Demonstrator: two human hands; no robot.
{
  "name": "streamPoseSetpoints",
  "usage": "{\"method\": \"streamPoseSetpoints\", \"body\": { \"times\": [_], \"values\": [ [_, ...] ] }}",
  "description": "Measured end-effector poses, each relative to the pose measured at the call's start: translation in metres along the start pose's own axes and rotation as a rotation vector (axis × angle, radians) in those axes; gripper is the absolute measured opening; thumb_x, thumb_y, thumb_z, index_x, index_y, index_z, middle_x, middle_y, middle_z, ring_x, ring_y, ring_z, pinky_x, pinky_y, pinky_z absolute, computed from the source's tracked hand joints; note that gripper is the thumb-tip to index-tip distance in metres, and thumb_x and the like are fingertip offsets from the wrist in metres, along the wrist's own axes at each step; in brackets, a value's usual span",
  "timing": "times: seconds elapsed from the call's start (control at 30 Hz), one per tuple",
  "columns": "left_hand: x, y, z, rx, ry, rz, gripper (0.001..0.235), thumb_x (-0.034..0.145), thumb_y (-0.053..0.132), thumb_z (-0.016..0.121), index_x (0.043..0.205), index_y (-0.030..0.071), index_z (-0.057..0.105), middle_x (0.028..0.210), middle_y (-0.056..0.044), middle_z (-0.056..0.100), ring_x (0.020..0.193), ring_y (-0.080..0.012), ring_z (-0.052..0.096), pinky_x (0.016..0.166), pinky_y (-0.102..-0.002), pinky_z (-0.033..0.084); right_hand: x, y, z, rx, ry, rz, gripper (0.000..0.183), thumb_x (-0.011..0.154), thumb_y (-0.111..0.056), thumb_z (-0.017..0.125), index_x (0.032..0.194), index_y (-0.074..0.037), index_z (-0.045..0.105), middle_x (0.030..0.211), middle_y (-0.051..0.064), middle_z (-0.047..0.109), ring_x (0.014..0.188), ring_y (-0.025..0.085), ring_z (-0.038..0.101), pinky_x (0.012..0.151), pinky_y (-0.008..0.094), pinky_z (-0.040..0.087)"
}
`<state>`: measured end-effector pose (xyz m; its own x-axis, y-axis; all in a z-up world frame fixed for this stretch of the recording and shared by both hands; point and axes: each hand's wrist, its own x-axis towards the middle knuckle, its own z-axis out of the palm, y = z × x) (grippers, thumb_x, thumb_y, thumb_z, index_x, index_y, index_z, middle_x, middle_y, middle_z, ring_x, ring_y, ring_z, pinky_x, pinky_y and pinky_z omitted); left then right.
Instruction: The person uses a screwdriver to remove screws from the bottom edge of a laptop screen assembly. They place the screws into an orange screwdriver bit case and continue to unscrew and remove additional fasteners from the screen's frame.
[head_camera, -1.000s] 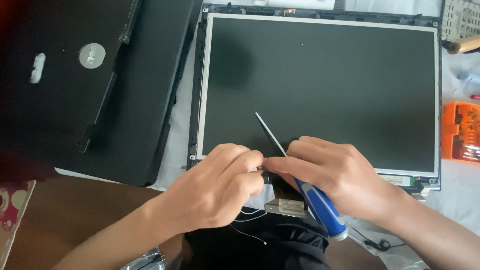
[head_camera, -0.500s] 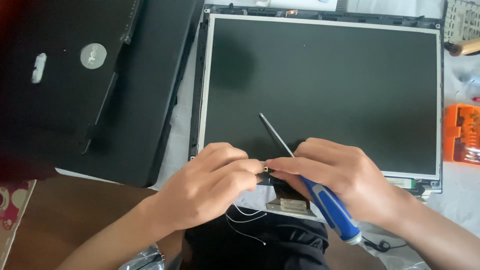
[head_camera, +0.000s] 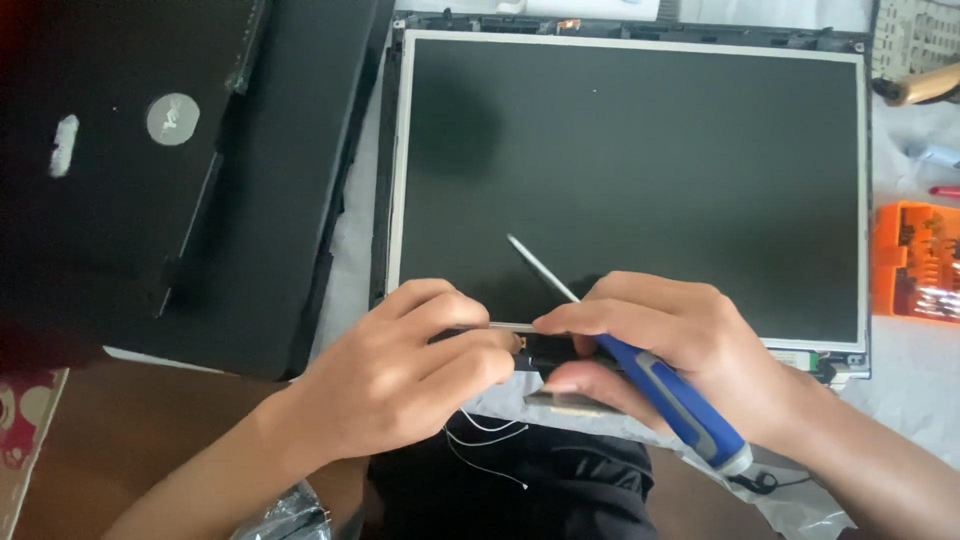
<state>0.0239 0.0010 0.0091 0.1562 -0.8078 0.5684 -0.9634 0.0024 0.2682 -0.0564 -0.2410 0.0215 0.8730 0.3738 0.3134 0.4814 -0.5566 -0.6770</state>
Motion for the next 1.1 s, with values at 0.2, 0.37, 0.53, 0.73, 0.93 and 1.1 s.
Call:
{"method": "streamPoseSetpoints", "body": {
  "times": [0.2,0.37,0.53,0.73,0.93,1.1],
  "values": [
    [0.025,0.007,-0.018,0.001,-0.193,0.075,0.015,0.105,0.002,0.046,0.099,0.003,0.060,0.100,-0.012,0.066,0.086,-0.0285,0.060,0.086,-0.045,0.051,-0.009,-0.005,-0.027,0.067,-0.023,-0.004,0.037,0.096,-0.030,0.063,0.122,-0.004,0.066,0.096,0.008,0.070,0.076,0.021,0.069,0.070,0.029,0.055],
    [0.036,0.003,-0.014,-0.140,-0.227,-0.121,0.008,0.094,0.007,0.061,0.100,0.005,0.067,0.095,-0.006,0.070,0.082,-0.0261,0.064,0.083,-0.043,0.052,-0.043,0.021,-0.100,0.125,-0.011,0.097,0.058,0.091,-0.050,0.053,0.126,-0.008,0.069,0.105,0.009,0.072,0.086,0.016,0.072,0.076,0.025,0.053],
    [0.044,-0.011,-0.013,-0.246,-0.254,-0.302,0.024,0.084,0.012,0.076,0.107,0.012,0.076,0.083,0.002,0.076,0.068,-0.0141,0.069,0.073,-0.032,0.057,-0.101,0.082,-0.173,-0.077,0.172,0.140,0.091,0.107,-0.067,0.012,0.110,0.001,0.072,0.083,0.013,0.062,0.067,0.018,0.053,0.062,0.031,0.043],
    [0.097,-0.016,-0.006,-0.161,-0.270,-0.498,0.016,0.080,0.013,0.076,0.094,0.016,0.082,0.087,0.004,0.083,0.077,-0.0086,0.079,0.076,-0.026,0.060,-0.132,0.111,-0.192,0.153,0.616,0.400,0.086,0.112,-0.069,0.029,0.075,0.004,0.059,0.080,0.020,0.054,0.062,0.024,0.046,0.058,0.030,0.036],
    [0.171,-0.019,0.040,-0.139,-0.367,-0.068,0.013,0.093,0.024,0.070,0.101,0.014,0.074,0.097,0.003,0.076,0.085,-0.0179,0.068,0.082,-0.035,0.051,-0.120,0.104,-0.174,-0.008,0.764,0.426,0.071,0.117,-0.021,0.035,0.049,0.000,0.041,0.054,0.016,0.044,0.058,0.024,0.046,0.064,0.034,0.033],
    [0.228,-0.028,0.094,-0.133,-0.467,0.121,0.011,0.100,0.016,0.064,0.098,0.008,0.071,0.093,-0.004,0.066,0.082,-0.0253,0.060,0.072,-0.040,0.045,-0.112,0.095,-0.168,0.053,0.777,0.454,0.070,0.112,-0.016,0.039,0.043,-0.003,0.040,0.043,0.007,0.039,0.048,0.020,0.045,0.055,0.030,0.034]
  ]
}}
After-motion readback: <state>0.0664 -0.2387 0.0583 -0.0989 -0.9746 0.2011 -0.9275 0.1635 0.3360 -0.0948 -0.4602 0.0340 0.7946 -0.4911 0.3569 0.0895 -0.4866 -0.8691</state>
